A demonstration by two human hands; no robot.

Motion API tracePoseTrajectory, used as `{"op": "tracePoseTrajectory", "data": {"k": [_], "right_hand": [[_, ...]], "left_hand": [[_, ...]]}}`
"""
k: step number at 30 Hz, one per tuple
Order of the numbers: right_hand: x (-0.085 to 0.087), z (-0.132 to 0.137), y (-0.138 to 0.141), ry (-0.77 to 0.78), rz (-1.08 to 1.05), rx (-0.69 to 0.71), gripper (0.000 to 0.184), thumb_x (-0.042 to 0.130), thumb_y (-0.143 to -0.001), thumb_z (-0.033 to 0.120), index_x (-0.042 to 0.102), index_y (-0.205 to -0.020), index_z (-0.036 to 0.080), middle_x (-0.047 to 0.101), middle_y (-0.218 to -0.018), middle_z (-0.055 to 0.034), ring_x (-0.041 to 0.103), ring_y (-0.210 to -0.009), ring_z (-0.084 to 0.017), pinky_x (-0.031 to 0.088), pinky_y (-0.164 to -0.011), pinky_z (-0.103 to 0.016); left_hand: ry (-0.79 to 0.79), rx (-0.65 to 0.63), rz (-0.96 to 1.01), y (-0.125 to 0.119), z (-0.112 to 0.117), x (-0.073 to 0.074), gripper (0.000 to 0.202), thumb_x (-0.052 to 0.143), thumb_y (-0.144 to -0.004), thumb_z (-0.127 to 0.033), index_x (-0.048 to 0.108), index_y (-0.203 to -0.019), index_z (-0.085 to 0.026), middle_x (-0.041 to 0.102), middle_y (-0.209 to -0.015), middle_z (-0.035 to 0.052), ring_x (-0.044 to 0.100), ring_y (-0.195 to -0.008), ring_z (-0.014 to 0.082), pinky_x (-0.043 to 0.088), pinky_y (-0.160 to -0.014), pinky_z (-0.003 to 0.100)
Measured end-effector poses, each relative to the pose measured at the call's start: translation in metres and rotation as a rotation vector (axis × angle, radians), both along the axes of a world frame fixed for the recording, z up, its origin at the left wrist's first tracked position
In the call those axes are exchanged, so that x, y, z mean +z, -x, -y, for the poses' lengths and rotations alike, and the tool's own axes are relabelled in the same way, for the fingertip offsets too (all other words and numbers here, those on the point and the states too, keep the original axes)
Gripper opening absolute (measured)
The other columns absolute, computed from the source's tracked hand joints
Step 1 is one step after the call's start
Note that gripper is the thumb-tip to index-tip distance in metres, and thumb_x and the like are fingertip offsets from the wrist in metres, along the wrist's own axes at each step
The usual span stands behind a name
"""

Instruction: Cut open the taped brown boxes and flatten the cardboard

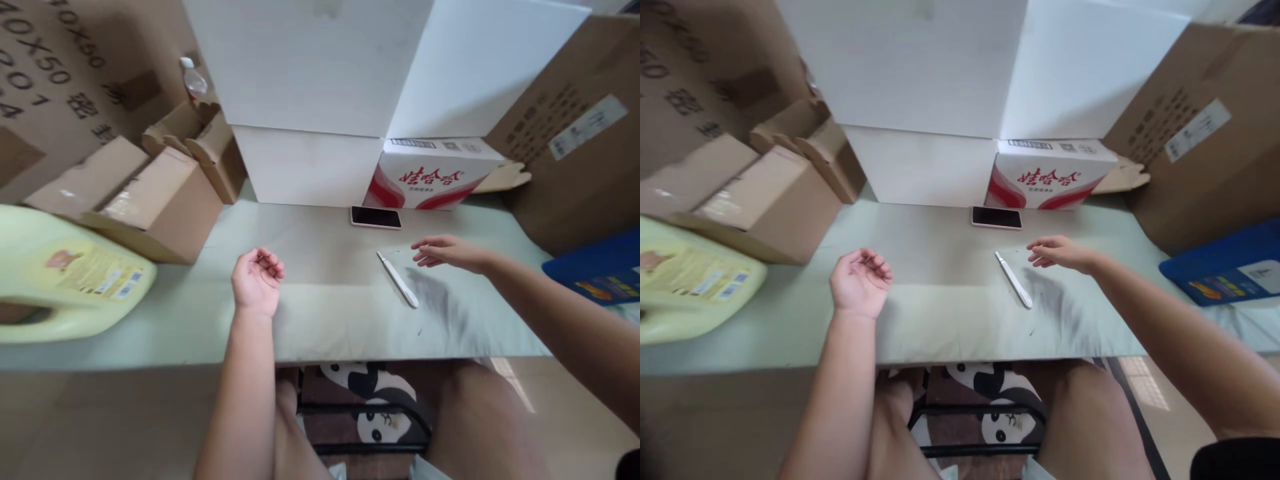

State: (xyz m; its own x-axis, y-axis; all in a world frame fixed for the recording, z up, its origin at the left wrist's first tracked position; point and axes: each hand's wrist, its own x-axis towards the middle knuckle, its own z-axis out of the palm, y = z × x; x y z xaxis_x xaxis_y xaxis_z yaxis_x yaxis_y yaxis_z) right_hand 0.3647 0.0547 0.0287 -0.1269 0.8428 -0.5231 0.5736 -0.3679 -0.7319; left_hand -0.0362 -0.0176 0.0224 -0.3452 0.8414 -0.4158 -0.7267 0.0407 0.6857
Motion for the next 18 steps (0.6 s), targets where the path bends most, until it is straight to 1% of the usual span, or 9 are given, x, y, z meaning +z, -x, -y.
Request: {"op": "tracePoseTrajectory", "data": {"k": [3,6,10,12,13,15,16,18], "right_hand": [[0.014,-0.004,0.049,-0.041,0.041,0.174,0.032,0.074,-0.084,0.041,0.072,-0.105,0.019,0.08,-0.099,-0.0121,0.077,-0.091,-0.025,0.062,-0.09,-0.041],[0.025,-0.013,0.11,-0.115,0.069,0.334,0.031,0.07,-0.085,0.041,0.071,-0.107,0.019,0.08,-0.096,-0.01,0.077,-0.088,-0.022,0.061,-0.086,-0.038],[0.034,-0.027,0.201,-0.26,0.156,0.556,0.025,0.061,-0.089,0.032,0.07,-0.109,0.019,0.08,-0.094,-0.0081,0.076,-0.084,-0.019,0.059,-0.081,-0.032],[0.037,-0.035,0.241,-0.34,0.227,0.669,0.026,0.057,-0.09,0.027,0.07,-0.112,0.02,0.08,-0.094,-0.0061,0.076,-0.084,-0.018,0.058,-0.081,-0.031],[0.038,-0.04,0.257,-0.389,0.268,0.703,0.027,0.057,-0.09,0.024,0.07,-0.113,0.021,0.08,-0.093,-0.0049,0.076,-0.085,-0.018,0.058,-0.081,-0.03],[0.037,-0.05,0.278,-0.489,0.353,0.695,0.028,0.057,-0.088,0.022,0.071,-0.113,0.023,0.08,-0.094,-0.0033,0.074,-0.088,-0.018,0.056,-0.083,-0.03],[0.036,-0.055,0.284,-0.527,0.389,0.662,0.028,0.058,-0.088,0.022,0.071,-0.113,0.024,0.08,-0.095,-0.0035,0.073,-0.089,-0.019,0.055,-0.083,-0.03],[0.033,-0.066,0.284,-0.569,0.439,0.579,0.029,0.058,-0.087,0.022,0.071,-0.113,0.022,0.079,-0.097,-0.0055,0.071,-0.088,-0.02,0.054,-0.081,-0.031]], "left_hand": [[-0.043,0.021,0.075,0.012,0.01,0.002,0.013,0.057,-0.068,-0.029,0.056,-0.062,-0.017,0.052,-0.052,-0.0023,0.05,-0.043,0.0087,0.04,-0.043,0.019],[-0.086,0.039,0.148,0.026,0.018,0.005,0.012,0.058,-0.068,-0.029,0.056,-0.064,-0.018,0.051,-0.053,-0.0033,0.05,-0.043,0.0079,0.039,-0.044,0.018],[-0.11,0.057,0.182,0.043,0.024,0.007,0.014,0.058,-0.07,-0.03,0.055,-0.064,-0.018,0.05,-0.053,-0.0036,0.047,-0.042,0.0073,0.037,-0.043,0.018],[-0.119,0.064,0.182,0.05,0.026,0.007,0.014,0.057,-0.07,-0.03,0.055,-0.064,-0.018,0.05,-0.053,-0.0038,0.046,-0.041,0.007,0.036,-0.043,0.018],[-0.121,0.068,0.183,0.054,0.027,0.007,0.014,0.057,-0.071,-0.03,0.055,-0.064,-0.018,0.049,-0.053,-0.0039,0.045,-0.041,0.0068,0.036,-0.043,0.018],[-0.121,0.076,0.19,0.06,0.027,0.006,0.014,0.057,-0.072,-0.029,0.054,-0.064,-0.018,0.048,-0.053,-0.0039,0.045,-0.041,0.0067,0.035,-0.043,0.018],[-0.119,0.08,0.194,0.062,0.027,0.005,0.014,0.056,-0.073,-0.029,0.054,-0.064,-0.017,0.048,-0.053,-0.0038,0.044,-0.041,0.0068,0.035,-0.043,0.018],[-0.112,0.084,0.201,0.064,0.027,0.005,0.015,0.055,-0.074,-0.028,0.054,-0.064,-0.017,0.048,-0.053,-0.0033,0.044,-0.041,0.0072,0.035,-0.043,0.019]]}}
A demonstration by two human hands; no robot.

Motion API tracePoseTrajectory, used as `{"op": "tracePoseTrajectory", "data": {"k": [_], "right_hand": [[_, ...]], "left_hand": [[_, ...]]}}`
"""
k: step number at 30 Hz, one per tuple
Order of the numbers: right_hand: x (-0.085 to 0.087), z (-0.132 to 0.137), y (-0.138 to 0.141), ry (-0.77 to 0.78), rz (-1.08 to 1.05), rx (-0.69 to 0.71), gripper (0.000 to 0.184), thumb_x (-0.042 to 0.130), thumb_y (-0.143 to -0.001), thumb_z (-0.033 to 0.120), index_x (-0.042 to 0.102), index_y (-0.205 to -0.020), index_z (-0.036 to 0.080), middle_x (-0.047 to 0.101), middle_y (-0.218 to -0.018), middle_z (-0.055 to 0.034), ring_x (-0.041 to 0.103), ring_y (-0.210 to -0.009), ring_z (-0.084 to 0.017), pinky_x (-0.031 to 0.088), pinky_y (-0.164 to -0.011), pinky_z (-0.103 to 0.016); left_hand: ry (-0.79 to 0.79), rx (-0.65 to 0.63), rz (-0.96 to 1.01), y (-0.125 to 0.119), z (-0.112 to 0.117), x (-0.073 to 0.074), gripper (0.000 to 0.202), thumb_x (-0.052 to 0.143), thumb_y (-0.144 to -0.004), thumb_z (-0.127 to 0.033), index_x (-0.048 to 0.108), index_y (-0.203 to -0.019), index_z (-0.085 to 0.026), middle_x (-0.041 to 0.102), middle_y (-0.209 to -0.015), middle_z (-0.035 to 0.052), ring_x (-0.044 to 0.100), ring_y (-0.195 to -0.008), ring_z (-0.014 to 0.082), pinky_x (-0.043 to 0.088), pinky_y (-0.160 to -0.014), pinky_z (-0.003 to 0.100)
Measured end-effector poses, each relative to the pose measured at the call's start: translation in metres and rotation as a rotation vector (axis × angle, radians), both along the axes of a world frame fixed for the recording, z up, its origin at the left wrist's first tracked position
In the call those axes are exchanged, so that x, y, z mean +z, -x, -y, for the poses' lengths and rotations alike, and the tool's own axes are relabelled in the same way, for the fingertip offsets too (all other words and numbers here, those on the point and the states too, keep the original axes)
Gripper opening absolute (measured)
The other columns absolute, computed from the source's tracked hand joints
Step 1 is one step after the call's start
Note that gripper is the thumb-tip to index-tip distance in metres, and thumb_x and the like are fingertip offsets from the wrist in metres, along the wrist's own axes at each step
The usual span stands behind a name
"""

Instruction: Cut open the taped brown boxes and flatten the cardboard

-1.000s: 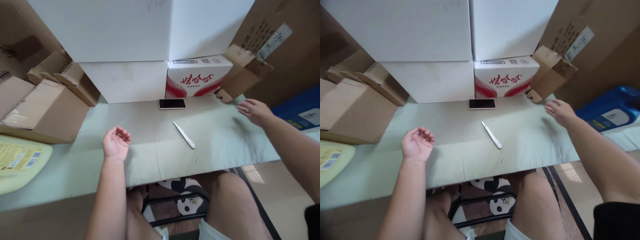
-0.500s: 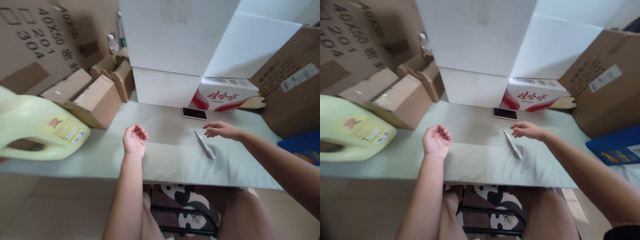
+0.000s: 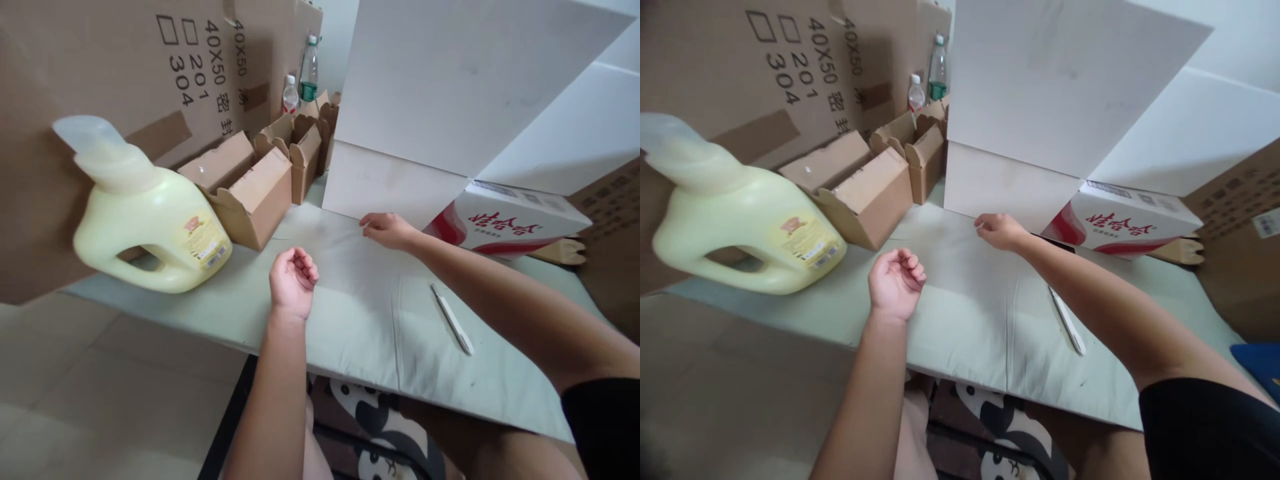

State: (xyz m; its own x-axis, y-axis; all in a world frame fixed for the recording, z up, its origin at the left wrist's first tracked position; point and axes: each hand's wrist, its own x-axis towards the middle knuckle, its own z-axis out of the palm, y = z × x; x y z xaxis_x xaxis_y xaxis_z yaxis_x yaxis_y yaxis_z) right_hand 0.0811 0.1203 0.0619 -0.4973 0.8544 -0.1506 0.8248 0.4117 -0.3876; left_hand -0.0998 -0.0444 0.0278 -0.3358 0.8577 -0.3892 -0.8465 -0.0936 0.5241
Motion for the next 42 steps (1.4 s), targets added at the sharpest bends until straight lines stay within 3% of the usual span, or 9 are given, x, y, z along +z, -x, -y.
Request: {"op": "tracePoseTrajectory", "data": {"k": [9,16,22,26,30,33,36,38,42], "right_hand": [[-0.007,-0.002,-0.019,-0.069,-0.043,-0.037,0.027,0.055,-0.088,0.023,0.071,-0.11,0.021,0.076,-0.096,-0.0079,0.069,-0.086,-0.021,0.053,-0.082,-0.033],[0.006,0.009,0.087,-0.194,-0.199,0.362,0.038,0.054,-0.087,0.017,0.063,-0.124,0.019,0.071,-0.117,-0.0096,0.069,-0.091,-0.021,0.053,-0.089,-0.036],[0.021,-0.004,0.164,-0.355,-0.216,0.364,0.057,0.054,-0.085,0.014,0.046,-0.141,0.014,0.057,-0.142,-0.0154,0.061,-0.12,-0.028,0.051,-0.1,-0.042],[0.028,0.016,0.197,-0.436,-0.209,0.671,0.074,0.052,-0.08,0.009,0.036,-0.15,0.029,0.035,-0.164,-0.0034,0.058,-0.126,-0.027,0.055,-0.092,-0.039],[0.025,0.036,0.212,-0.402,-0.088,0.696,0.062,0.06,-0.083,0.018,0.048,-0.142,0.028,0.056,-0.144,-0.0064,0.064,-0.112,-0.028,0.055,-0.083,-0.038],[0.017,0.04,0.198,-0.436,-0.12,0.596,0.029,0.058,-0.091,0.032,0.066,-0.117,0.021,0.059,-0.131,-0.0118,0.065,-0.1,-0.028,0.055,-0.078,-0.04],[0.008,0.042,0.161,-0.476,-0.242,0.547,0.021,0.055,-0.094,0.032,0.071,-0.095,0.02,0.053,-0.137,-0.0131,0.063,-0.104,-0.027,0.054,-0.082,-0.042],[0.006,0.048,0.122,-0.534,-0.348,0.539,0.019,0.057,-0.093,0.029,0.073,-0.087,0.021,0.051,-0.142,-0.0119,0.058,-0.114,-0.031,0.051,-0.095,-0.049],[0.012,0.081,0.018,-0.522,-0.512,0.409,0.017,0.064,-0.087,0.034,0.078,-0.094,0.028,0.046,-0.147,-0.0075,0.05,-0.13,-0.037,0.045,-0.103,-0.057]], "left_hand": [[0.004,0.009,0.044,-0.009,-0.004,0.005,0.015,0.053,-0.076,-0.027,0.054,-0.065,-0.017,0.047,-0.052,-0.003,0.041,-0.041,0.0072,0.033,-0.043,0.018],[0.004,-0.002,0.024,-0.009,-0.004,0.0,0.013,0.055,-0.074,-0.029,0.052,-0.067,-0.018,0.046,-0.054,-0.0043,0.042,-0.042,0.007,0.033,-0.044,0.019],[0.017,0.039,0.016,0.004,-0.004,-0.003,0.013,0.055,-0.072,-0.028,0.051,-0.065,-0.018,0.045,-0.053,-0.0037,0.041,-0.042,0.0068,0.029,-0.044,0.019],[0.043,0.082,0.025,0.009,-0.007,-0.001,0.012,0.053,-0.07,-0.026,0.051,-0.061,-0.018,0.043,-0.051,-0.0031,0.038,-0.042,0.0067,0.028,-0.044,0.019],[0.063,0.124,-0.004,0.006,-0.01,-0.002,0.01,0.055,-0.067,-0.025,0.05,-0.062,-0.018,0.041,-0.052,-0.0035,0.037,-0.043,0.0072,0.027,-0.045,0.021],[0.115,0.286,-0.058,0.006,-0.009,-0.011,0.013,0.056,-0.068,-0.026,0.045,-0.064,-0.02,0.037,-0.055,-0.0055,0.036,-0.046,0.0072,0.028,-0.048,0.021],[0.136,0.603,-0.28,0.013,-0.002,-0.023,0.018,0.051,-0.077,-0.03,0.038,-0.068,-0.022,0.032,-0.06,-0.0057,0.04,-0.052,0.0087,0.033,-0.055,0.023],[0.116,0.766,-0.512,0.018,0.004,-0.025,0.019,0.047,-0.084,-0.033,0.037,-0.073,-0.022,0.04,-0.07,-0.0035,0.049,-0.065,0.0114,0.039,-0.065,0.025],[0.23,0.931,-0.491,0.021,0.011,-0.013,0.008,0.048,-0.083,-0.024,0.044,-0.076,-0.024,0.051,-0.084,-0.0004,0.055,-0.091,0.0153,0.041,-0.081,0.028]]}}
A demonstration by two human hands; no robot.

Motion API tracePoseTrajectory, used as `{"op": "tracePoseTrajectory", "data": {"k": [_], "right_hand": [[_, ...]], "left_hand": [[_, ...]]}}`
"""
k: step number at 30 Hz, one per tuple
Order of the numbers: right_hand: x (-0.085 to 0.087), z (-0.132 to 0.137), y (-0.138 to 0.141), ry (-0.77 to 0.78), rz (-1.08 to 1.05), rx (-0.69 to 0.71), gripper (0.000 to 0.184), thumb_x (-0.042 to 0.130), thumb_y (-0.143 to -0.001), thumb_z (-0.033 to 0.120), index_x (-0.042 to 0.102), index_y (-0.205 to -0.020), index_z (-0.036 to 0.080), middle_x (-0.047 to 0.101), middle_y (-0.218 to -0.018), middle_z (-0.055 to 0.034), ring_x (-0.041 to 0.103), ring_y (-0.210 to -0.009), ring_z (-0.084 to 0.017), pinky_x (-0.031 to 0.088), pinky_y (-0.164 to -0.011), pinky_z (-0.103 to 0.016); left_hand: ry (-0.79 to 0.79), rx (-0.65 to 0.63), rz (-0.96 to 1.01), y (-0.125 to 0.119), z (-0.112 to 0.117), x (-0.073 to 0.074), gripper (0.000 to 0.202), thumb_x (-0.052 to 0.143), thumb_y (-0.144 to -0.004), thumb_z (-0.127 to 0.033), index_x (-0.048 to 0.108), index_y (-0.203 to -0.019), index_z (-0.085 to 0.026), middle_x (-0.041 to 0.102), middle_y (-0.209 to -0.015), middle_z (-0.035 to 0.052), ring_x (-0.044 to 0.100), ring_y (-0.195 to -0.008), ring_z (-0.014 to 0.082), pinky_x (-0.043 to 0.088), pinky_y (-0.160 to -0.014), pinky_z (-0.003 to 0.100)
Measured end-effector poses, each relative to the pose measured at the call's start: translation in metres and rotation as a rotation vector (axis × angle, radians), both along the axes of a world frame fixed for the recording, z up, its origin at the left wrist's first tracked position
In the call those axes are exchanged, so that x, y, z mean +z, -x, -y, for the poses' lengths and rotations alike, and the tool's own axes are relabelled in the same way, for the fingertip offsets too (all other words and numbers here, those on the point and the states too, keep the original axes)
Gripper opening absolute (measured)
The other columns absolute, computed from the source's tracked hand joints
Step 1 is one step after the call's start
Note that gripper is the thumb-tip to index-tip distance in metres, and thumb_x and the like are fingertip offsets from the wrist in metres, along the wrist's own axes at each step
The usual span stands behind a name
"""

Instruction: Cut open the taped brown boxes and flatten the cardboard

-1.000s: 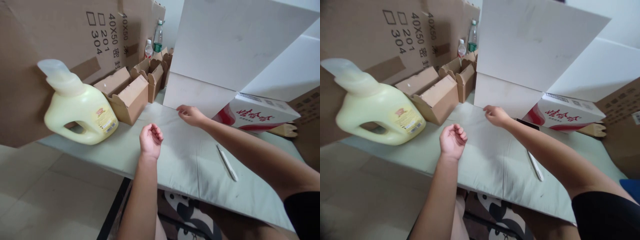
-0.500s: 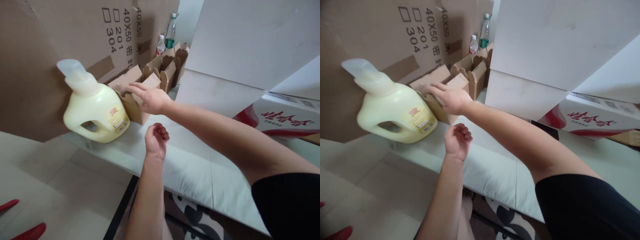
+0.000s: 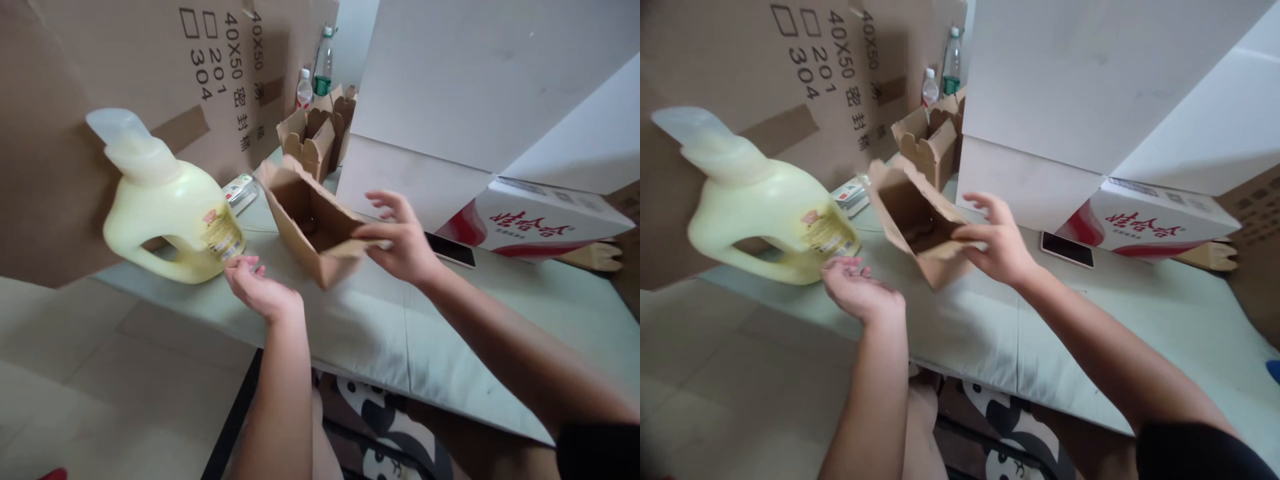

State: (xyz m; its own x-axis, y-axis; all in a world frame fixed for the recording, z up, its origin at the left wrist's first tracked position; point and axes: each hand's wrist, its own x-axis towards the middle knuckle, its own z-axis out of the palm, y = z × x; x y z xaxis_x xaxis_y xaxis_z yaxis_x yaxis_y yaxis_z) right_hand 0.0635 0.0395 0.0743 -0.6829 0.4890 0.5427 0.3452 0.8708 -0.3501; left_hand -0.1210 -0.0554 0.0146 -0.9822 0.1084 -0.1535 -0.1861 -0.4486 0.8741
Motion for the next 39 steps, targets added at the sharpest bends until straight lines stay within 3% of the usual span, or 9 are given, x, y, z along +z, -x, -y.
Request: {"op": "tracePoseTrajectory", "data": {"k": [7,10,15,19,21,25,31,35,39], "right_hand": [[-0.024,0.077,-0.151,0.379,-0.139,-0.171,0.049,0.053,-0.091,0.063,0.063,-0.135,0.043,0.039,-0.159,-0.0044,0.032,-0.149,-0.042,0.035,-0.118,-0.061],[-0.054,0.088,-0.164,0.43,-0.301,-0.269,0.049,0.055,-0.094,0.053,0.053,-0.142,0.043,0.042,-0.157,-0.0048,0.036,-0.149,-0.037,0.034,-0.121,-0.06],[-0.077,0.092,-0.154,0.585,-0.596,-0.438,0.087,0.06,-0.094,0.042,0.002,-0.158,0.048,0.062,-0.138,-0.0081,0.064,-0.124,-0.028,0.052,-0.106,-0.054],[-0.068,0.091,-0.163,0.514,-0.502,-0.185,0.042,0.059,-0.095,0.046,0.057,-0.136,0.037,0.069,-0.13,-0.0086,0.065,-0.123,-0.03,0.049,-0.109,-0.054],[-0.065,0.092,-0.173,0.452,-0.433,0.015,0.038,0.054,-0.096,0.056,0.07,-0.121,0.032,0.071,-0.129,-0.0094,0.064,-0.125,-0.031,0.04,-0.117,-0.057],[-0.069,0.096,-0.193,0.516,-0.441,0.036,0.041,0.046,-0.099,0.057,0.068,-0.126,0.035,0.07,-0.131,-0.0062,0.061,-0.129,-0.03,0.038,-0.119,-0.055],[-0.087,0.088,-0.206,0.902,-0.497,-0.569,0.045,0.039,-0.1,0.058,0.068,-0.111,0.025,0.072,-0.118,-0.0103,0.068,-0.107,-0.028,0.056,-0.092,-0.046],[-0.089,0.083,-0.202,1.054,-0.28,-0.256,0.055,0.031,-0.102,0.06,0.072,-0.106,0.022,0.074,-0.11,-0.0098,0.07,-0.101,-0.026,0.056,-0.095,-0.046],[-0.084,0.088,-0.196,0.756,-0.249,0.005,0.056,0.046,-0.098,0.064,0.064,-0.136,0.026,0.039,-0.164,-0.0093,0.034,-0.152,-0.033,0.029,-0.124,-0.053]], "left_hand": [[-0.293,-0.603,-0.118,-0.036,-0.016,0.006,0.026,0.052,-0.083,-0.042,0.069,-0.087,-0.023,0.066,-0.092,0.006,0.061,-0.087,0.0191,0.046,-0.08,0.028],[-0.226,-0.766,-0.228,-0.059,-0.02,0.001,0.034,0.059,-0.08,-0.051,0.074,-0.092,-0.023,0.07,-0.098,0.0074,0.062,-0.083,0.0198,0.048,-0.076,0.028],[-0.093,-0.919,-0.518,-0.086,-0.024,-0.007,0.042,0.066,-0.081,-0.058,0.073,-0.069,-0.018,0.069,-0.089,0.0123,0.065,-0.098,0.0265,0.05,-0.093,0.034],[0.037,-0.924,-0.638,-0.098,-0.033,-0.014,0.019,0.075,-0.08,-0.04,0.078,-0.084,-0.022,0.069,-0.088,0.0063,0.063,-0.086,0.0196,0.05,-0.087,0.028],[0.054,-0.936,-0.732,-0.102,-0.04,-0.015,0.02,0.075,-0.08,-0.032,0.08,-0.099,-0.026,0.071,-0.103,0.0048,0.063,-0.092,0.0185,0.049,-0.091,0.028],[0.062,-1.088,-0.908,-0.111,-0.05,-0.012,0.02,0.066,-0.083,-0.027,0.083,-0.092,-0.028,0.071,-0.115,0.0061,0.061,-0.115,0.0234,0.045,-0.106,0.034],[0.136,-0.914,-0.538,-0.102,-0.055,-0.013,0.018,0.064,-0.075,-0.025,0.081,-0.081,-0.024,0.075,-0.1,0.004,0.065,-0.106,0.0221,0.049,-0.1,0.032],[0.079,-0.781,-0.283,-0.09,-0.057,-0.02,0.024,0.065,-0.072,-0.031,0.078,-0.09,-0.021,0.074,-0.097,0.0037,0.066,-0.096,0.0184,0.053,-0.085,0.026],[0.11,-0.905,-0.267,-0.092,-0.056,-0.025,0.034,0.072,-0.07,-0.046,0.073,-0.094,-0.021,0.074,-0.096,0.0057,0.067,-0.103,0.0247,0.056,-0.08,0.03]]}}
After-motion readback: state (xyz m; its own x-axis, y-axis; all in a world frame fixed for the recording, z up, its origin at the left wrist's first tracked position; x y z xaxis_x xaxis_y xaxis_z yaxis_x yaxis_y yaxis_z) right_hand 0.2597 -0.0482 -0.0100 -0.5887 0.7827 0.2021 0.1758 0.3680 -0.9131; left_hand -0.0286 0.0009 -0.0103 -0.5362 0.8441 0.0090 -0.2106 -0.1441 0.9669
